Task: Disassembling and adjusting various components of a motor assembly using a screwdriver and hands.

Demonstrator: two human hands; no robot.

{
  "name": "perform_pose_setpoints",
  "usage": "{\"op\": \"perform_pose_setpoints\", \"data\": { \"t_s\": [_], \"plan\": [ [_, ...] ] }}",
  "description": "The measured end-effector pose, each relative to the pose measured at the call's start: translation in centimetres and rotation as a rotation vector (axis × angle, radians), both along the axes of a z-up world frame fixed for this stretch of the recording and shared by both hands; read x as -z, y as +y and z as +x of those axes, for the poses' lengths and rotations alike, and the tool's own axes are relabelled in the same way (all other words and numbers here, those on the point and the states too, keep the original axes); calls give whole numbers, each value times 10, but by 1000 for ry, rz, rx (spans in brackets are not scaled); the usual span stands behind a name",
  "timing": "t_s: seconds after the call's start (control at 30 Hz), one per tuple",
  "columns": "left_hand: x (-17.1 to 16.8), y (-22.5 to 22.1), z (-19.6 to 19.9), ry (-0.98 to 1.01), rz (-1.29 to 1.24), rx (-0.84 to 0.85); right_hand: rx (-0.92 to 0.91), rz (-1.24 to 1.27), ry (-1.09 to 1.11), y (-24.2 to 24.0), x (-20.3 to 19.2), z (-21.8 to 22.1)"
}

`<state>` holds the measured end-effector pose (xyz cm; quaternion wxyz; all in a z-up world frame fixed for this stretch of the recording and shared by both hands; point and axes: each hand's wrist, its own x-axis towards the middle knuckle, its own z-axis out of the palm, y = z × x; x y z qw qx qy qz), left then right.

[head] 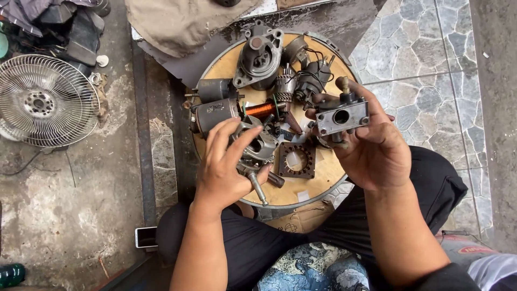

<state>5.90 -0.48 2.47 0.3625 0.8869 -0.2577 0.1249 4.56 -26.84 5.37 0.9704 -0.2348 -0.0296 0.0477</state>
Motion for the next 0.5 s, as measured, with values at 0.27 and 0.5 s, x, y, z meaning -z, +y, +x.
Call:
{"op": "perform_pose_setpoints", "data": {
  "t_s": [0.27,0.5],
  "plan": [
    [2,-4,-3,-2,117,39,3,30,-67,-10,-22,1],
    [-3,-10,-4,-10,172,73,11,-141,27,4,-18,4]
  ]
}}
